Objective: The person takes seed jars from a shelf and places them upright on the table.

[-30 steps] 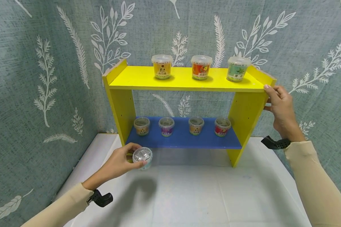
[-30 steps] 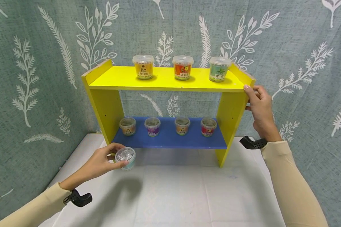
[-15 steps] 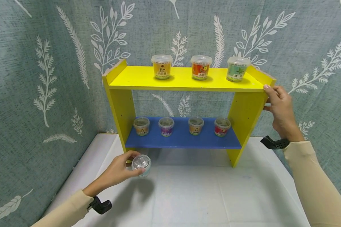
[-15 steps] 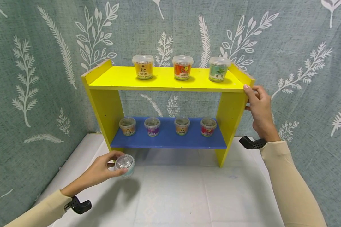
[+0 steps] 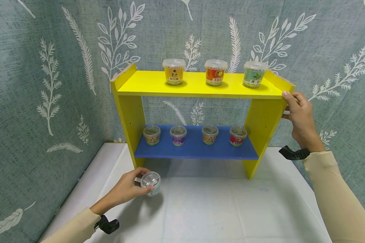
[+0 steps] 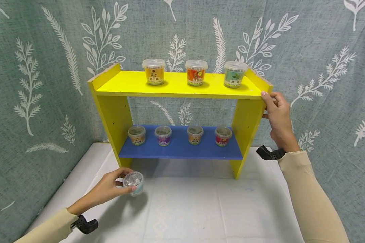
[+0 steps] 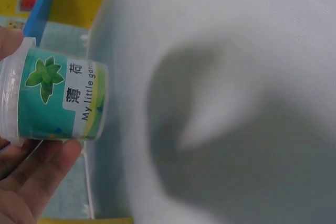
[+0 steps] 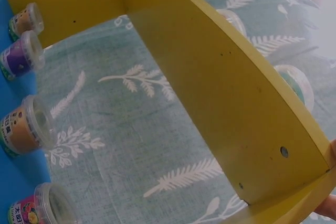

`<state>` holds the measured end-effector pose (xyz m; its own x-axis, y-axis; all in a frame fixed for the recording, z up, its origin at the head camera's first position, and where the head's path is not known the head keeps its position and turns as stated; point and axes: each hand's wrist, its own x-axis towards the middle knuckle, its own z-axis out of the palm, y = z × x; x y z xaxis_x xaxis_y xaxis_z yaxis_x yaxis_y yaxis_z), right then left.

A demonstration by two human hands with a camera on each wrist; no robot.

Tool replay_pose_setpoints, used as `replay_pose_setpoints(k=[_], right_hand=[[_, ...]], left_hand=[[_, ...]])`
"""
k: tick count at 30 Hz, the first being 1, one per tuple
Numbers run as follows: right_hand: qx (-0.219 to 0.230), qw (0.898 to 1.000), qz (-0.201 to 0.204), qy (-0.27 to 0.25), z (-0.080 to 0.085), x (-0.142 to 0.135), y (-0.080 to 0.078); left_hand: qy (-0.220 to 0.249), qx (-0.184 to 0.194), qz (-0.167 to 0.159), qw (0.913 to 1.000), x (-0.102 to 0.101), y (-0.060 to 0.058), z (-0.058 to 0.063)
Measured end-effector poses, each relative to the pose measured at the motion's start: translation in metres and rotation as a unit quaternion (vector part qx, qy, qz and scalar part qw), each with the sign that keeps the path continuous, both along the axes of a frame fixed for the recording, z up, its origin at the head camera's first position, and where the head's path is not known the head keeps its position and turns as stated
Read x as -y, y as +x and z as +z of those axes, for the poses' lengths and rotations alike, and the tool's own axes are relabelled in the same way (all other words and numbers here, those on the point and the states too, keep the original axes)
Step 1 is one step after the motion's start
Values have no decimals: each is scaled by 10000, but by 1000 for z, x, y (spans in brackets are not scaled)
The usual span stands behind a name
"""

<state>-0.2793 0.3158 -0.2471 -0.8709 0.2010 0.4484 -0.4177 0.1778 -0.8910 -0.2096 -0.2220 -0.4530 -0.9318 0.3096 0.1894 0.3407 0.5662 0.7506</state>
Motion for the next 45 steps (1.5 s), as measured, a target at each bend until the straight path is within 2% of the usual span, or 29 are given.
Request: replay_pose_setpoints(k=[21,29,38,45], right_hand=[[11,9999,-99,101,0,0,0],[-13,10000,-5,-13,0,-1,-1],[42,9995,-202,259,-1,0,-1],[-6,9999,-96,100,-1,0,-1]], left_hand=[[35,-73,-209,9998,7,2,-18],[1,-5,-197,9998,7,3,-20],[-57,63,-239,9997,7,3,-24],[-90,81,-238,9996,7,5,-25]])
